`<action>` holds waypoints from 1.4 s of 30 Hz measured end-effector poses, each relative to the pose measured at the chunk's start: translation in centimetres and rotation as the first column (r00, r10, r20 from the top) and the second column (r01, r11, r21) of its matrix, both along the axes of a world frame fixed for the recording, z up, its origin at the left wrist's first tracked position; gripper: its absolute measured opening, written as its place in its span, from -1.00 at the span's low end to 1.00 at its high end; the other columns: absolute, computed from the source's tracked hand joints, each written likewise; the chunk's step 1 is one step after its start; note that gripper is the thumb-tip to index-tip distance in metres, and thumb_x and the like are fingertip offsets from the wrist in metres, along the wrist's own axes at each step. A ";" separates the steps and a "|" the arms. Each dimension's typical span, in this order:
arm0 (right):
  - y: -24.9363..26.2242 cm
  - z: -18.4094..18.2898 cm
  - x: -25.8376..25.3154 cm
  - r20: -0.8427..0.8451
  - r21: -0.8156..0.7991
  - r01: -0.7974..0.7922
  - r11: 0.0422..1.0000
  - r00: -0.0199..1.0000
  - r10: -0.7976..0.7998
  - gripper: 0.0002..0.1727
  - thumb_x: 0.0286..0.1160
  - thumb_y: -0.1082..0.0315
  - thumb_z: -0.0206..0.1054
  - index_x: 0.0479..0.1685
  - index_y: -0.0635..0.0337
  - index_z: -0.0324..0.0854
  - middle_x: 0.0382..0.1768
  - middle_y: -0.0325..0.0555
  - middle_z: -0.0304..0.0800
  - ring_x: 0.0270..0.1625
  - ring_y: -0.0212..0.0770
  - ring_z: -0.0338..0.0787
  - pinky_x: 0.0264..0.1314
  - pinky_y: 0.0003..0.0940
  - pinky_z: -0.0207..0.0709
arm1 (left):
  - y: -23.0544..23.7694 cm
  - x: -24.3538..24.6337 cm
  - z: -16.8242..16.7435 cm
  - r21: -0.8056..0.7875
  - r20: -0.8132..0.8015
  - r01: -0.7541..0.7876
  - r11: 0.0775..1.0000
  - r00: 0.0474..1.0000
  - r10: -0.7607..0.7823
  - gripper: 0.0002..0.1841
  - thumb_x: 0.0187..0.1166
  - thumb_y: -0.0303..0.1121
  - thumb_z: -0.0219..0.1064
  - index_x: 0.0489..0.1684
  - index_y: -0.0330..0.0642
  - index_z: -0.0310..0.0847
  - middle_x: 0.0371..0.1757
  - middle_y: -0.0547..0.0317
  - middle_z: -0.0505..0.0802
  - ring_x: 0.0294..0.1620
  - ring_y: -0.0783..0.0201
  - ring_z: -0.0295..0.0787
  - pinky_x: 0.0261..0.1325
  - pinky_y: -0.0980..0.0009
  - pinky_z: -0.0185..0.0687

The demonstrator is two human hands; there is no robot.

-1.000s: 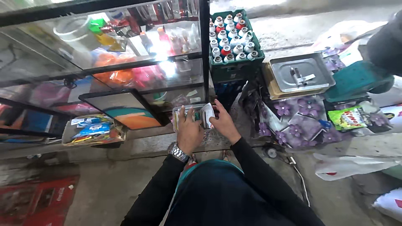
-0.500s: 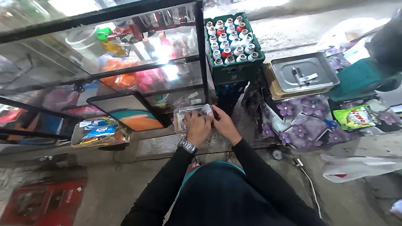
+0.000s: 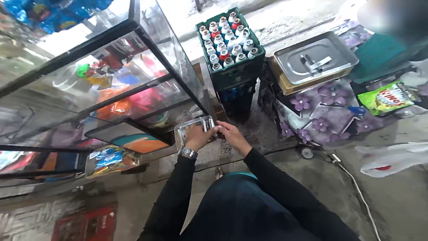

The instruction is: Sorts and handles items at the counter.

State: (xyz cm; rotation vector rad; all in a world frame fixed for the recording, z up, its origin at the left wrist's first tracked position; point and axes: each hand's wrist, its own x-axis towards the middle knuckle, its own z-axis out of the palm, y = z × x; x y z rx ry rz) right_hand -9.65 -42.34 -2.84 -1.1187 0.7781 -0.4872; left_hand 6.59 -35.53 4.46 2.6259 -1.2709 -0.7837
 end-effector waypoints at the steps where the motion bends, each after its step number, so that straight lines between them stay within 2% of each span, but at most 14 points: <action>1: -0.1 0.0 -0.1 0.027 0.027 -0.002 1.000 1.000 0.001 -0.51 0.84 0.11 0.12 0.61 0.11 0.53 0.33 0.01 0.79 0.28 -0.09 0.83 0.42 -0.04 0.70 | 0.0 0.3 -0.3 -0.009 -0.015 0.010 1.000 1.000 -0.010 -0.13 0.20 0.62 0.29 -0.15 -0.12 0.87 0.31 -0.20 0.74 0.53 -0.36 0.42 0.43 -0.48 0.34; 5: -0.7 0.6 -0.4 0.106 0.107 -0.038 0.994 0.994 0.027 -0.52 0.86 0.17 0.09 0.59 0.22 0.50 0.27 0.06 0.82 0.25 -0.06 0.85 0.40 -0.05 0.71 | 0.5 1.2 -0.8 -0.056 -0.104 0.014 0.998 0.994 -0.020 -0.23 0.28 0.48 0.40 -0.15 -0.18 0.86 0.30 -0.24 0.71 0.47 -0.28 0.49 0.50 -0.34 0.38; 8: -1.0 0.7 -0.3 0.120 0.120 -0.058 0.991 0.992 0.044 -0.54 0.85 0.20 0.11 0.56 0.25 0.51 0.27 0.08 0.82 0.24 -0.05 0.86 0.40 -0.04 0.72 | 0.7 1.1 -0.4 -0.071 -0.158 -0.045 0.996 0.987 0.034 -0.33 0.33 0.26 0.54 0.00 -0.26 0.82 0.38 -0.24 0.69 0.50 -0.25 0.50 0.51 -0.29 0.43; 12: -1.1 0.9 0.0 0.109 0.106 -0.074 0.992 0.992 0.062 -0.55 0.84 0.20 0.14 0.53 0.24 0.54 0.25 0.09 0.82 0.21 -0.07 0.87 0.37 -0.08 0.74 | 0.2 0.2 -0.5 -0.052 -0.042 -0.110 0.993 0.993 0.108 -0.35 0.16 0.25 0.58 -0.10 -0.20 0.84 0.31 -0.17 0.74 0.48 -0.27 0.51 0.44 -0.32 0.46; 16: -1.3 0.9 0.2 0.091 0.110 -0.081 0.991 0.993 0.071 -0.55 0.84 0.15 0.14 0.52 0.22 0.56 0.20 0.06 0.85 0.20 -0.08 0.88 0.36 -0.08 0.75 | -0.2 -0.7 -0.4 -0.040 0.017 -0.189 0.981 0.982 0.190 -0.42 0.24 0.14 0.55 -0.11 -0.27 0.82 0.35 -0.22 0.71 0.51 -0.31 0.47 0.45 -0.37 0.41; 19: -1.3 1.1 0.1 0.098 0.129 -0.075 0.989 0.993 0.062 -0.54 0.86 0.14 0.10 0.52 0.22 0.55 0.23 0.05 0.85 0.22 -0.08 0.88 0.39 -0.09 0.74 | 0.4 -0.2 -0.9 -0.148 -0.144 -0.338 0.930 0.937 0.317 -0.47 0.27 -0.02 0.55 0.02 -0.31 0.76 0.18 -0.22 0.79 0.33 -0.21 0.66 0.33 -0.30 0.56; 21: -1.3 1.1 0.0 0.107 0.136 -0.060 0.989 0.993 0.046 -0.54 0.86 0.13 0.10 0.52 0.23 0.55 0.26 0.07 0.82 0.25 -0.06 0.87 0.40 -0.07 0.73 | 1.1 0.4 -0.8 -0.258 -0.356 -0.472 0.843 0.858 0.372 -0.53 0.30 -0.16 0.56 0.09 -0.30 0.73 0.00 -0.17 0.85 0.09 -0.07 0.80 0.17 -0.17 0.69; 23: -1.3 1.2 -0.2 0.073 0.100 -0.034 0.994 0.997 0.027 -0.53 0.85 0.09 0.11 0.51 0.20 0.56 0.31 0.07 0.79 0.29 -0.06 0.84 0.42 -0.05 0.71 | 2.1 0.7 -0.1 -0.323 -0.599 -0.598 0.733 0.729 0.331 -0.56 0.40 -0.29 0.53 0.21 -0.32 0.65 0.01 -0.12 0.86 0.06 0.04 0.83 0.17 -0.02 0.76; 26: -1.2 2.6 -0.8 -0.094 -0.146 0.018 0.989 0.995 -0.032 -0.51 0.83 -0.03 0.10 0.48 0.03 0.65 0.39 -0.05 0.72 0.35 -0.11 0.77 0.42 0.02 0.66 | 3.5 1.1 1.3 -0.355 -0.817 -0.702 0.617 0.554 0.161 -0.59 0.52 -0.44 0.38 0.32 -0.36 0.53 0.01 -0.14 0.85 -0.01 0.04 0.84 0.13 0.05 0.80; 30: 0.2 7.0 -1.7 -0.054 -0.463 0.102 0.881 0.988 -0.143 -0.56 0.80 -0.04 0.11 0.36 -0.02 0.70 0.26 -0.10 0.67 0.09 -0.18 0.75 0.06 -0.10 0.73 | 5.4 0.1 4.3 -0.318 -0.907 -0.736 0.597 0.420 0.035 -0.63 0.59 -0.52 0.24 0.35 -0.34 0.46 0.03 -0.15 0.84 0.00 0.05 0.85 0.14 0.06 0.81; 33: 2.1 10.7 -2.1 0.014 -0.490 0.024 0.871 1.000 -0.020 -0.49 0.65 -0.05 0.34 0.51 -0.10 0.55 0.10 -0.14 0.67 -0.17 -0.23 0.72 -0.21 -0.22 0.71 | 6.9 -1.6 5.8 -0.303 -0.944 -0.722 0.622 0.315 -0.095 -0.62 0.56 -0.48 0.22 0.34 -0.30 0.50 0.07 -0.15 0.83 0.04 0.07 0.84 0.20 0.05 0.78; 35: 3.4 12.3 -2.2 0.004 -0.507 -0.029 0.861 0.999 0.036 -0.36 0.49 -0.01 0.52 0.57 -0.18 0.48 0.15 -0.18 0.66 -0.16 -0.27 0.75 -0.19 -0.26 0.78 | 7.8 -3.0 6.5 -0.255 -0.967 -0.736 0.627 0.197 -0.161 -0.65 0.55 -0.43 0.23 0.30 -0.25 0.55 0.02 -0.10 0.85 -0.02 0.13 0.85 0.15 0.11 0.79; 38: 4.5 13.6 -2.6 0.014 -0.534 -0.028 0.845 0.999 0.042 -0.42 0.48 0.11 0.55 0.52 -0.18 0.56 0.03 -0.18 0.65 -0.24 -0.27 0.71 -0.29 -0.32 0.73 | 9.6 -4.0 6.9 -0.167 -0.944 -0.763 0.624 -0.060 -0.325 -0.65 0.50 -0.34 0.32 0.23 -0.19 0.65 0.05 -0.11 0.86 0.03 0.10 0.87 0.19 0.06 0.79; 42: 5.5 15.2 -3.4 -0.042 -0.557 -0.064 0.828 0.998 0.049 -0.49 0.46 0.16 0.57 0.44 -0.18 0.68 0.03 -0.19 0.61 -0.30 -0.27 0.71 -0.43 -0.34 0.75 | 11.8 -4.9 6.5 -0.154 -0.851 -0.766 0.625 -0.219 -0.477 -0.66 0.48 -0.33 0.38 0.22 -0.14 0.70 0.12 -0.09 0.87 0.13 0.09 0.86 0.26 0.04 0.75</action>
